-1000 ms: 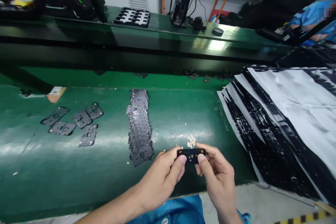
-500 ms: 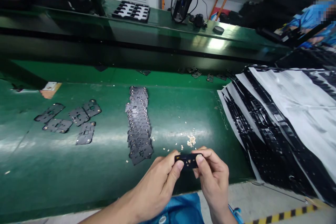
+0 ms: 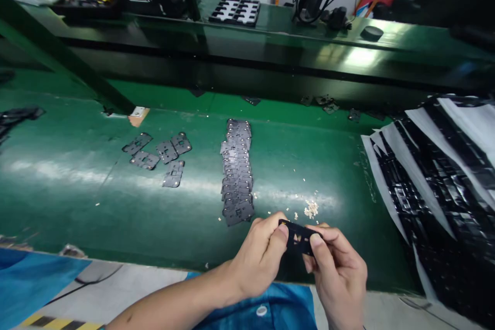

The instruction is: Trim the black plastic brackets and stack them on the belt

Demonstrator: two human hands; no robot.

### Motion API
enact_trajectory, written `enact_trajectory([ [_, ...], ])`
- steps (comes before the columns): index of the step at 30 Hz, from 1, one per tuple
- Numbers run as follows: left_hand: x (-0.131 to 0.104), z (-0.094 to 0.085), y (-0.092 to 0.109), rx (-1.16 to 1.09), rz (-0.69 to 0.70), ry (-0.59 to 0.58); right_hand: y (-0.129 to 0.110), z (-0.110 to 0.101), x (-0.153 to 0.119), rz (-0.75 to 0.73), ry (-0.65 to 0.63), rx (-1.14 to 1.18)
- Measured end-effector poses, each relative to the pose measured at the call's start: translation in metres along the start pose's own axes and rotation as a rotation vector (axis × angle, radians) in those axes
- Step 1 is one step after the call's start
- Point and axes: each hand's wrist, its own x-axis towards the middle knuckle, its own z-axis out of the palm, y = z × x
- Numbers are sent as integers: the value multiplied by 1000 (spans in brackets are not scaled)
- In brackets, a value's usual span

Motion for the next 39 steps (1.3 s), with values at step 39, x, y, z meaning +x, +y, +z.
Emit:
enact_trajectory([
  [39,-10,-2,-16,-240,-22,42,-2,17,-6,-206,15,-150],
])
